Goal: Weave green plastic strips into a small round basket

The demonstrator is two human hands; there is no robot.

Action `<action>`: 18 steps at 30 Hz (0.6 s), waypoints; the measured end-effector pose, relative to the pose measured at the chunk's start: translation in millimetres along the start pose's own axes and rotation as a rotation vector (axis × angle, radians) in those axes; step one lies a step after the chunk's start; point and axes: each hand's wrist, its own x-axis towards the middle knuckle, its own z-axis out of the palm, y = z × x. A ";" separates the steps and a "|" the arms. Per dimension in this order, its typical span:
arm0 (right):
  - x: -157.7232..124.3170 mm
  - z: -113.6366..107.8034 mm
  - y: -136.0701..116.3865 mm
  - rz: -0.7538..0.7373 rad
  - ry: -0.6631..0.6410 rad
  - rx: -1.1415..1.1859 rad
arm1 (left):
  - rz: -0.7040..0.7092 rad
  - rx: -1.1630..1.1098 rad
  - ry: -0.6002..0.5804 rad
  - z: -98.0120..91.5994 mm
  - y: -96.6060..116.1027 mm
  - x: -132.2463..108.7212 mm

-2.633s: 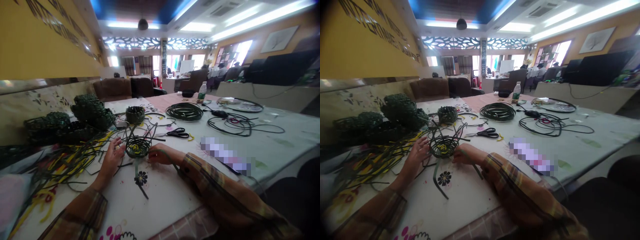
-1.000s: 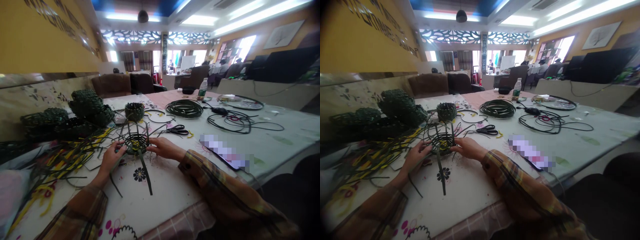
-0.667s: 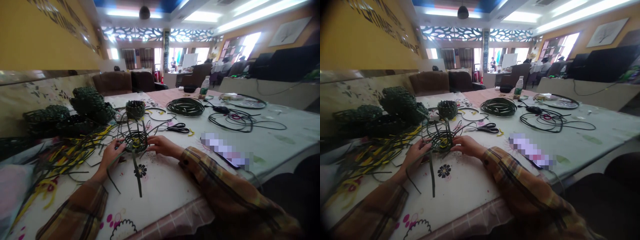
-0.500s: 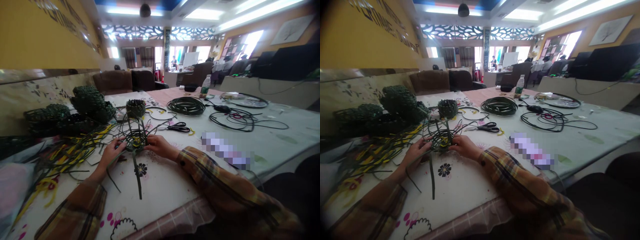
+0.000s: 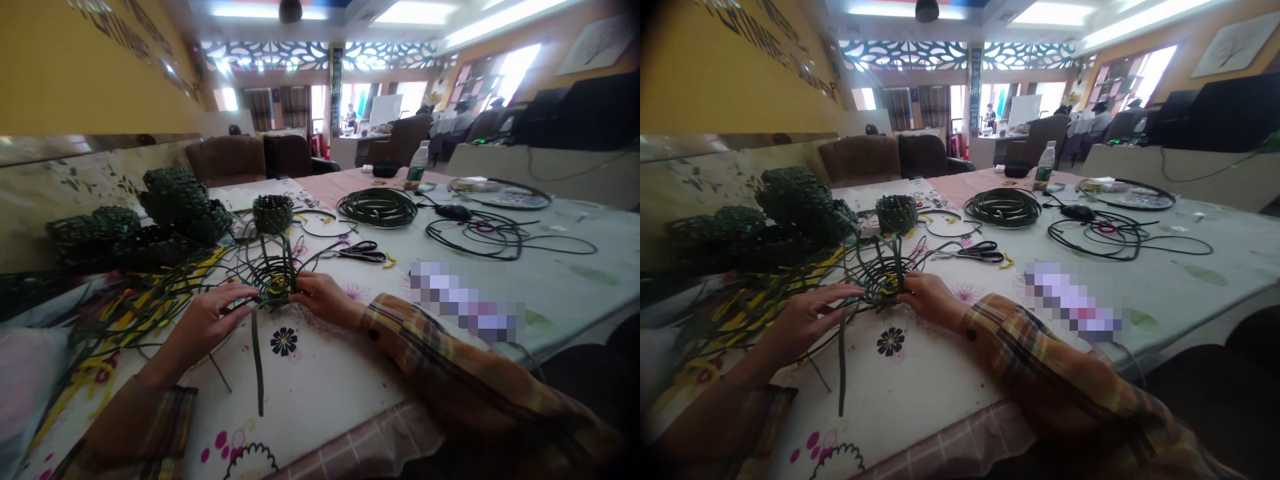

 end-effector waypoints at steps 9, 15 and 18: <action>-5.8 1.3 -12.9 -0.097 -0.046 -0.141 | 0.047 0.379 -0.186 8.7 16.2 -12.3; -10.0 2.7 -14.5 -0.113 -0.049 -0.184 | 0.064 0.246 -0.251 5.6 12.5 -9.1; -11.7 3.7 -14.6 -0.115 -0.024 -0.178 | 0.042 0.145 -0.254 3.4 6.1 -7.2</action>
